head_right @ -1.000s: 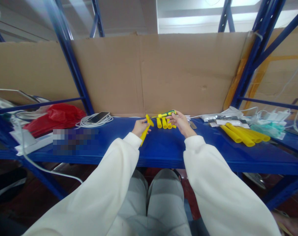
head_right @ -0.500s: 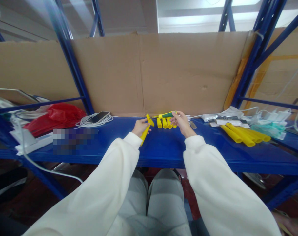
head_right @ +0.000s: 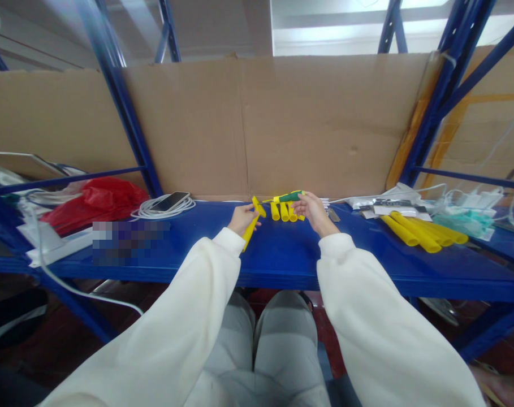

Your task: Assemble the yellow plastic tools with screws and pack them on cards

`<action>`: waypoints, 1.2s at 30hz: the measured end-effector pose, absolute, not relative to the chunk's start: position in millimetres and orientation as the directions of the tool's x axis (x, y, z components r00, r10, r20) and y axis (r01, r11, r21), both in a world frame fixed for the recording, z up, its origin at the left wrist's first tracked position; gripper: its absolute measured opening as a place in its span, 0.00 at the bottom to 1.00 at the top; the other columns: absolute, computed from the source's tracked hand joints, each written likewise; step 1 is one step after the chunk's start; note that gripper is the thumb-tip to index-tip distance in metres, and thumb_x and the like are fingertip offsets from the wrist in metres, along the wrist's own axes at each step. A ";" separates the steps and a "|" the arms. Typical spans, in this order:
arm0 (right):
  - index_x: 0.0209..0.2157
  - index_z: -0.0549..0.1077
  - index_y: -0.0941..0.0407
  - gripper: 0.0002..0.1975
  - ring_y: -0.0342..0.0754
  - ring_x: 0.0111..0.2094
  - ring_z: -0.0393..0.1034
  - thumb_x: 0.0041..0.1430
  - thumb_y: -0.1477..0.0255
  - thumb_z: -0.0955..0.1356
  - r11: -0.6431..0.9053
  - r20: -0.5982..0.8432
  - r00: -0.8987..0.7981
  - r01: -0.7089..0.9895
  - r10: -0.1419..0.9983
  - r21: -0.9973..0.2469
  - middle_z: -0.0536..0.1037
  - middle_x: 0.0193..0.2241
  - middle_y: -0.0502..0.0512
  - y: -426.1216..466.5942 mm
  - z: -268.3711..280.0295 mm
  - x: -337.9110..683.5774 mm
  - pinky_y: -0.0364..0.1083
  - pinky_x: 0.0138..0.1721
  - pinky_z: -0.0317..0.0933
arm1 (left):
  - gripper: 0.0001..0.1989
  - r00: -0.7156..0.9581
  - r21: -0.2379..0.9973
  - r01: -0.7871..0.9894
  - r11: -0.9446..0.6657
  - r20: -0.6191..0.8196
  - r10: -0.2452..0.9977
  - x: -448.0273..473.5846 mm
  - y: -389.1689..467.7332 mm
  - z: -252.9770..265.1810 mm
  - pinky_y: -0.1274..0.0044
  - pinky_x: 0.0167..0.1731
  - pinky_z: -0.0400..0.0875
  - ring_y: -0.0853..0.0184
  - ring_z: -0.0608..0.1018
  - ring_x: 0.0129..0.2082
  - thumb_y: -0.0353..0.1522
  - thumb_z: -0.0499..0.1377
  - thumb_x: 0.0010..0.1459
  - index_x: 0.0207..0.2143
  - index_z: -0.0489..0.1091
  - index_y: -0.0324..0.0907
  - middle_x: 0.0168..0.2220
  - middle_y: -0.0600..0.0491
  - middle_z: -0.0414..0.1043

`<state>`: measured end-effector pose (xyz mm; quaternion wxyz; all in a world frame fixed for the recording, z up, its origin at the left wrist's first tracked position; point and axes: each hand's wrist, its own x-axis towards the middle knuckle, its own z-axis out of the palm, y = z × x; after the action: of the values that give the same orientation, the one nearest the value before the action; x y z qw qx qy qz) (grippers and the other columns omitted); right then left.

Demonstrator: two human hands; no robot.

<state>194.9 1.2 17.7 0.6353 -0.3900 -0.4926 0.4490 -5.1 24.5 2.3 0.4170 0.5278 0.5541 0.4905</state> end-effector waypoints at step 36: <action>0.29 0.69 0.56 0.16 0.41 0.12 0.67 0.62 0.60 0.72 0.192 0.177 0.251 -0.037 0.952 -0.981 0.77 0.15 0.54 -4.3 18.8 190.6 0.38 0.15 0.61 | 0.24 -0.100 0.988 0.147 -0.053 0.068 0.993 -6.3 29.2 -3.1 0.84 0.15 0.63 0.76 0.74 0.17 0.24 0.58 0.64 0.62 0.70 0.37 0.40 0.46 0.81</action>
<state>190.6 -4.3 18.8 0.6176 -0.4938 -0.4632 0.4002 -6.3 29.2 -3.1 0.4202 0.5231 0.5448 0.5030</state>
